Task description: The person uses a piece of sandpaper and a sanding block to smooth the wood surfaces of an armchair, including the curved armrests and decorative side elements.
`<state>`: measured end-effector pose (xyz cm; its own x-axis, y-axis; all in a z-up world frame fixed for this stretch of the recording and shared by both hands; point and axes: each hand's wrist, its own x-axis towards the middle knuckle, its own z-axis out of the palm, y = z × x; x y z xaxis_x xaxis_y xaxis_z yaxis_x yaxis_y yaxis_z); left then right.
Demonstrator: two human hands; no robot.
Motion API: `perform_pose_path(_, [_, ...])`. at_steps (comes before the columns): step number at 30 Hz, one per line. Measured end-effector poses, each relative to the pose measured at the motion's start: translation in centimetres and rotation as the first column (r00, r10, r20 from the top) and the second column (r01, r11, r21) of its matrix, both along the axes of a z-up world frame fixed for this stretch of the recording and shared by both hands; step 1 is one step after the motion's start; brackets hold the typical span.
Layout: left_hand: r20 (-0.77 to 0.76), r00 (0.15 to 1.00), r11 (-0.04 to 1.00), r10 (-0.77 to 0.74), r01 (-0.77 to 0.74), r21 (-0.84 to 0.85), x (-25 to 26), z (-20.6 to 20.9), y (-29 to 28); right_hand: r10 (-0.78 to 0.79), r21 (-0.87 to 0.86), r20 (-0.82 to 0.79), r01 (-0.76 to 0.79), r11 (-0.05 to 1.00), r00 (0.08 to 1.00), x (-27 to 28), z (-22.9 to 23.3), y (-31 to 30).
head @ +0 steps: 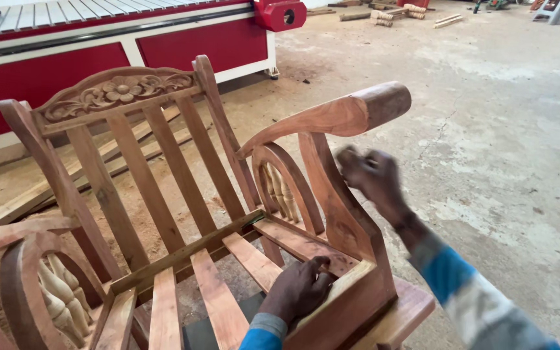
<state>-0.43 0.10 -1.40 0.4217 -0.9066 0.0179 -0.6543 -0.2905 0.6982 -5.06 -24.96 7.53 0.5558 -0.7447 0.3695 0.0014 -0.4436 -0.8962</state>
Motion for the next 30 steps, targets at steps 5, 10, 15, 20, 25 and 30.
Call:
perform_pose_path(5, [0.166,0.984,0.972,0.07,-0.03,-0.233,-1.2,-0.3,-0.6,0.04,-0.001,0.03,-0.04,0.999,0.999,-4.2,-1.9,-0.7])
perform_pose_path(10, [0.125,0.99,0.954,0.061,-0.021,-0.299,-2.0,-0.2,-1.0,0.117,-0.28,-0.146,-0.154,0.948,0.982,-3.6,-3.3,1.7])
perform_pose_path(15, [0.108,0.992,0.979,0.059,-0.036,-0.203,-1.7,0.5,-1.3,0.074,-0.293,-0.305,-0.167,0.941,0.95,-10.5,-3.7,5.0])
perform_pose_path(20, [0.029,0.997,0.981,0.065,-0.058,-0.184,-1.8,2.1,-1.6,0.029,-0.299,-0.345,-0.139,0.944,0.938,-6.4,-2.5,4.4])
perform_pose_path(25, [-0.024,0.996,0.989,0.089,-0.091,-0.119,-2.3,3.7,-1.5,0.028,-0.369,-0.224,-0.111,0.923,0.974,3.2,-0.4,1.5])
perform_pose_path(30, [0.008,0.999,0.991,0.04,-0.039,-0.13,-1.7,2.7,-1.7,0.056,-0.172,-0.435,-0.144,0.974,0.899,-7.0,-2.3,4.0])
